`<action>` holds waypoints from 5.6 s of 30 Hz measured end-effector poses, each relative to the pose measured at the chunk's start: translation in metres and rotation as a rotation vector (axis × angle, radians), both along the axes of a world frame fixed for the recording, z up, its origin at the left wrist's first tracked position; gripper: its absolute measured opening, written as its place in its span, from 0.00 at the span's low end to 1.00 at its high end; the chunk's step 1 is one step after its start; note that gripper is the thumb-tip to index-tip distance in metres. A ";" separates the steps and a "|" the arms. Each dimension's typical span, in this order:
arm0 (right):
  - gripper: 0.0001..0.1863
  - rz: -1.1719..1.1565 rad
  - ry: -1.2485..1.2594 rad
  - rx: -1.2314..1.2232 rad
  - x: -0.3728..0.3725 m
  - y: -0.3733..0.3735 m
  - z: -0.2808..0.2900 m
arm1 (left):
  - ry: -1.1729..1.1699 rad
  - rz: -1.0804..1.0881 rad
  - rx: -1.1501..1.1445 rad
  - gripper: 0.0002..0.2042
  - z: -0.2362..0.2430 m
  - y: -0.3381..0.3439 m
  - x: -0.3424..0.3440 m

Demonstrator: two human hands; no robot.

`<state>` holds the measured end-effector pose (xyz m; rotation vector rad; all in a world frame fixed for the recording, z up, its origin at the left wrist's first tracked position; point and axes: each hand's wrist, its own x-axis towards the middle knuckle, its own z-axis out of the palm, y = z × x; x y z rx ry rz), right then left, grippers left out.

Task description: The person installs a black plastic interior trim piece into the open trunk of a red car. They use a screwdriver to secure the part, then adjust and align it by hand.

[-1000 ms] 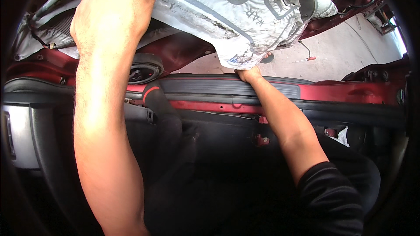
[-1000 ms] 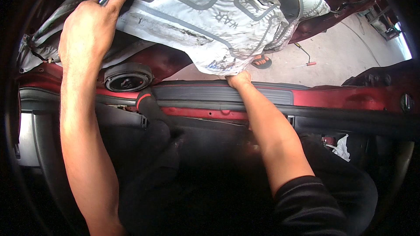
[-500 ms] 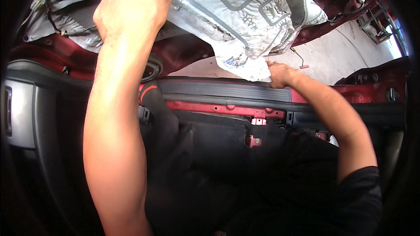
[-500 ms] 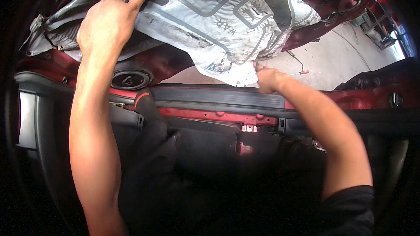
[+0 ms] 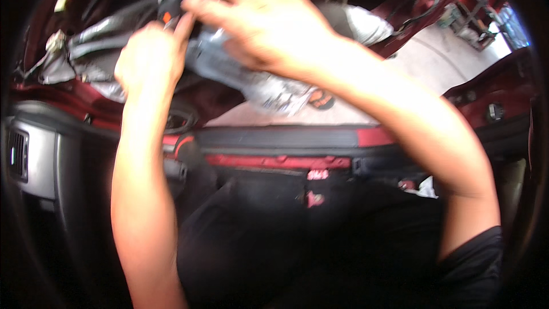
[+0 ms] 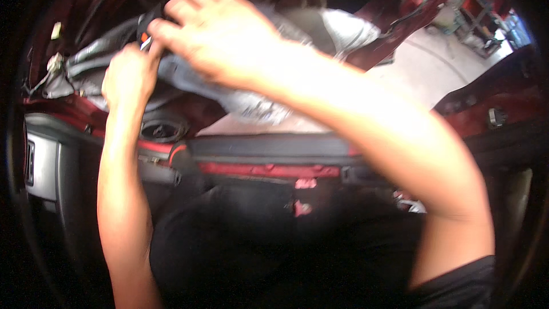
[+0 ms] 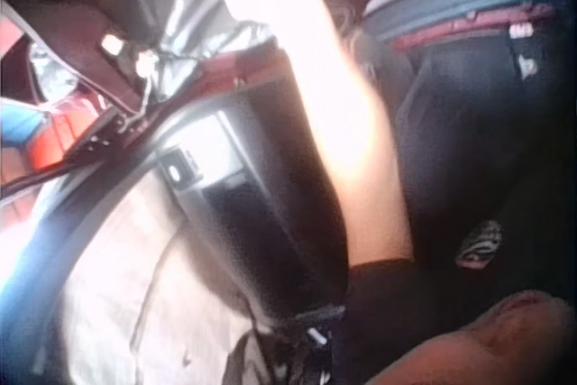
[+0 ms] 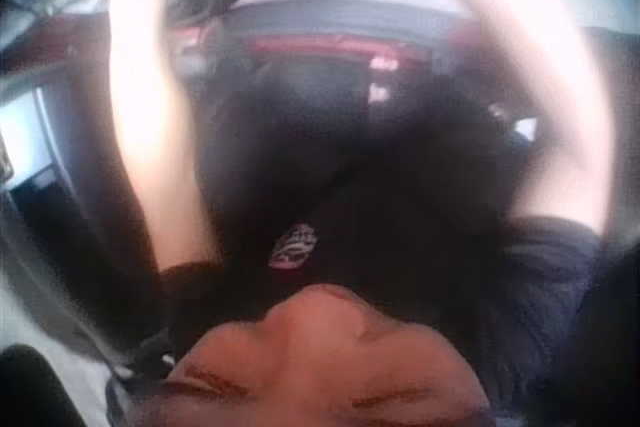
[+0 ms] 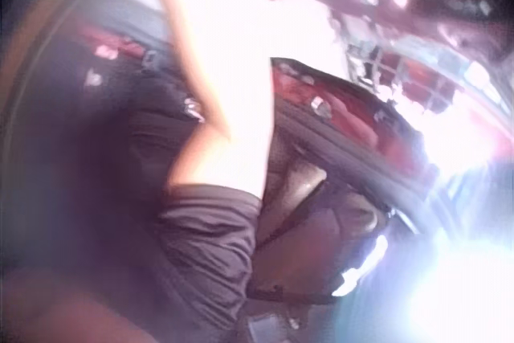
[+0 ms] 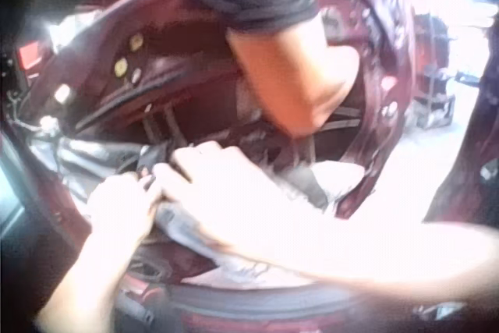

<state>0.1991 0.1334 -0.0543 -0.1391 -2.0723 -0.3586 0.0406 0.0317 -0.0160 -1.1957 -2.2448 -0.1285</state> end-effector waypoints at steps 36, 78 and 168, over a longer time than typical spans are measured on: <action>0.43 0.072 -0.071 -0.220 -0.025 0.019 0.022 | -1.611 -0.624 0.573 0.20 -0.016 -0.083 -0.058; 0.18 -0.642 -0.331 -0.645 0.198 0.101 -0.118 | -1.136 -0.322 0.485 0.16 0.016 -0.085 -0.041; 0.24 -0.952 0.211 -1.054 0.231 0.140 -0.114 | -1.052 -0.342 0.434 0.15 0.003 -0.087 -0.064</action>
